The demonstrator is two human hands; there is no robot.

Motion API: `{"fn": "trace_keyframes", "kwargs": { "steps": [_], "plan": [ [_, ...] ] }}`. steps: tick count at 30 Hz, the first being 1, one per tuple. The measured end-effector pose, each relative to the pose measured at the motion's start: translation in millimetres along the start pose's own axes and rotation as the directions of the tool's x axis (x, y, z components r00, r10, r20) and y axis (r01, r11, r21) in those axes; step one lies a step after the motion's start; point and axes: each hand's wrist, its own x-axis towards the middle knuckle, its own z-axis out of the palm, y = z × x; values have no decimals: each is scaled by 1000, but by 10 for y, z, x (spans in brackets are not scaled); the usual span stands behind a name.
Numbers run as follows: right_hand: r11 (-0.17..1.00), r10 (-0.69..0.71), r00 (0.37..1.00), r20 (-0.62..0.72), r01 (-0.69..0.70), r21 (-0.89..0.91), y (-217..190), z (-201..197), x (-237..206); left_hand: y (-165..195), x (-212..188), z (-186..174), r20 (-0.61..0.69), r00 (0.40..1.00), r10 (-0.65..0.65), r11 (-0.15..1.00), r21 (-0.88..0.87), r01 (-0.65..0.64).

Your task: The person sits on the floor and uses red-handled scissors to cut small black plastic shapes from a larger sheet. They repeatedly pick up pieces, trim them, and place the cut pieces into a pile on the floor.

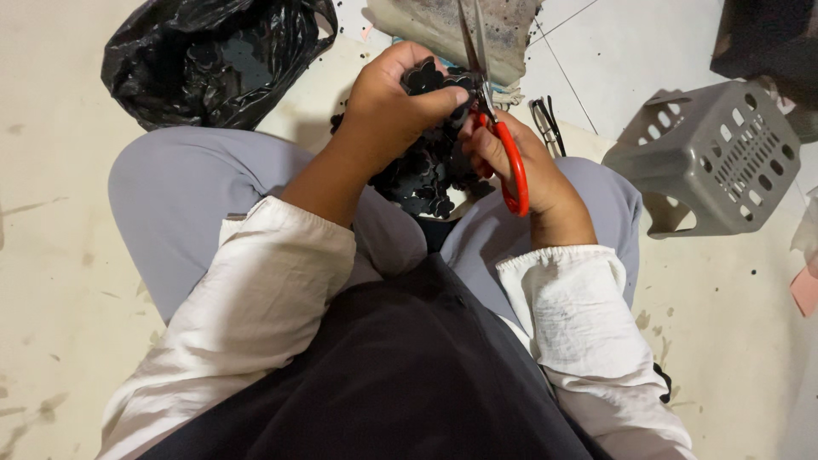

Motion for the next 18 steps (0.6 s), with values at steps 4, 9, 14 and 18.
{"fn": "trace_keyframes", "kwargs": {
  "steps": [4, 9, 14, 18],
  "plan": [
    [997, -45, 999, 0, 45, 57, 39, -6, 3, 4, 2, -1, 25, 1000, -2, 1000, -6, 2],
    [995, -89, 968, -236, 95, 13, 75, 33, 92, 27, -22, -25, 118, 992, -38, 994, 111, 25],
    [959, -189, 933, -305, 243, 149, 46, 112, 163, 5, -52, 0, 153, 986, -60, 970, 244, 21],
    [966, -111, 916, -385, 191, 177, 14, 152, 143, 4, -62, 8, 173, 985, -21, 979, 203, -15]
  ]
}}
